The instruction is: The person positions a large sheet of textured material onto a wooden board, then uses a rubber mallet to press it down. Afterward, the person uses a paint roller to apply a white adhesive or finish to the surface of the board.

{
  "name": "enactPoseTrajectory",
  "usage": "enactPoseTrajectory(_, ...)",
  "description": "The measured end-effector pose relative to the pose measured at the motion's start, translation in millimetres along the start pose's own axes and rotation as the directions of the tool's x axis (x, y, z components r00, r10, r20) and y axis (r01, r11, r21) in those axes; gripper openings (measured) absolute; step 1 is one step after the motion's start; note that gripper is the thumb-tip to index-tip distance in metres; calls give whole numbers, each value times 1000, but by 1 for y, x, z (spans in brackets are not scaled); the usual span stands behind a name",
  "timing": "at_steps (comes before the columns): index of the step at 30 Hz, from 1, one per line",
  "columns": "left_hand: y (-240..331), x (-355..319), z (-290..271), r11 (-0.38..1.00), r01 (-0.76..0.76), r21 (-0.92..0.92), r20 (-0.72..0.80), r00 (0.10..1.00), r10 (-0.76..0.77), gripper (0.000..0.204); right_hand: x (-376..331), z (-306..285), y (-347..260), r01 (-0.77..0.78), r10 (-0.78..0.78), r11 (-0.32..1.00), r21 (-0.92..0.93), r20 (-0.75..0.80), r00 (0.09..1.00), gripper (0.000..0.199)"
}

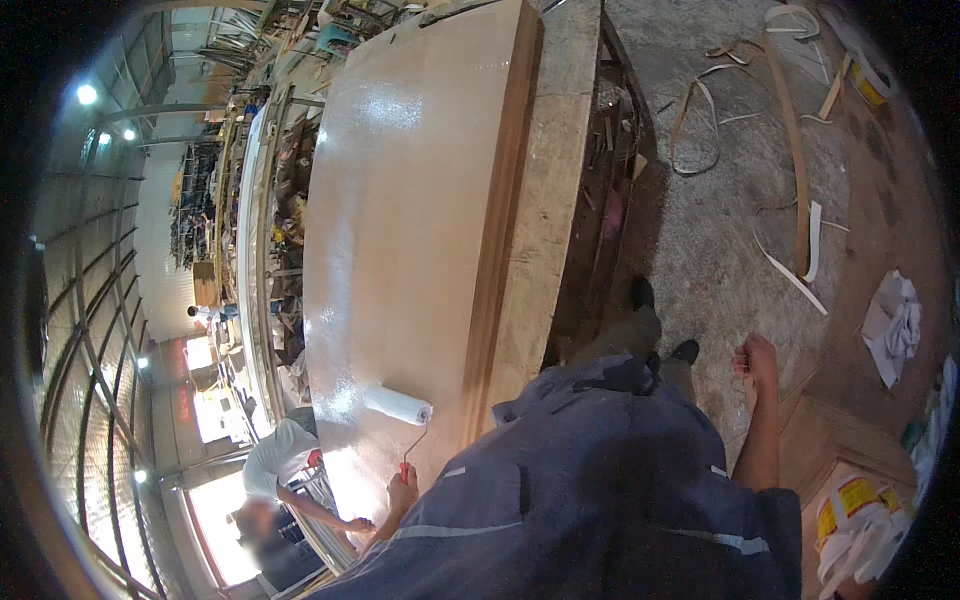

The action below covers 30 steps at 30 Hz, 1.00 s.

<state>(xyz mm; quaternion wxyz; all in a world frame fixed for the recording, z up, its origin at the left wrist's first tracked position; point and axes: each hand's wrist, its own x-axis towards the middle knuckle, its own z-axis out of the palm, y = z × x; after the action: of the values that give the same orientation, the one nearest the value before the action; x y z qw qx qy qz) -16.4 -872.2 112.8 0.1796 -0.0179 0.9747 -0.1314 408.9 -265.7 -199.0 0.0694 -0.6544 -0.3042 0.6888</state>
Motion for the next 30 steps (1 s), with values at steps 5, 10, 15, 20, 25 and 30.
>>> enactPoseTrajectory(5, -20, 70, -3, 988, 144, -48, 18, 989, -144, 66, 8, -7, 22, -89, 89, 996, -10, -23, 996, 33)
enactPoseTrajectory(10, 57, 201, -74, 963, 222, -154, 210, 960, -188, 67, -18, 1, 27, -229, 224, 972, -57, -79, 971, 32)
enactPoseTrajectory(15, 139, 410, -179, 191, -659, 728, 549, 727, 412, 47, -33, 22, -6, -213, 209, 977, -24, -115, 971, 28)
enactPoseTrajectory(20, 325, 482, -265, 854, -501, 138, 92, 865, 493, 33, -11, 24, -39, -126, 126, 991, 43, 16, 992, 27)
enactPoseTrajectory(25, 547, 448, -295, 554, -821, 135, 8, 560, 828, 36, -5, 58, -106, -76, 71, 995, -61, -80, 994, 43)
enactPoseTrajectory(30, 670, 358, -288, 467, -883, 38, 43, 469, 882, 28, -1, 70, -147, -19, 14, 991, -132, -37, 999, 50)
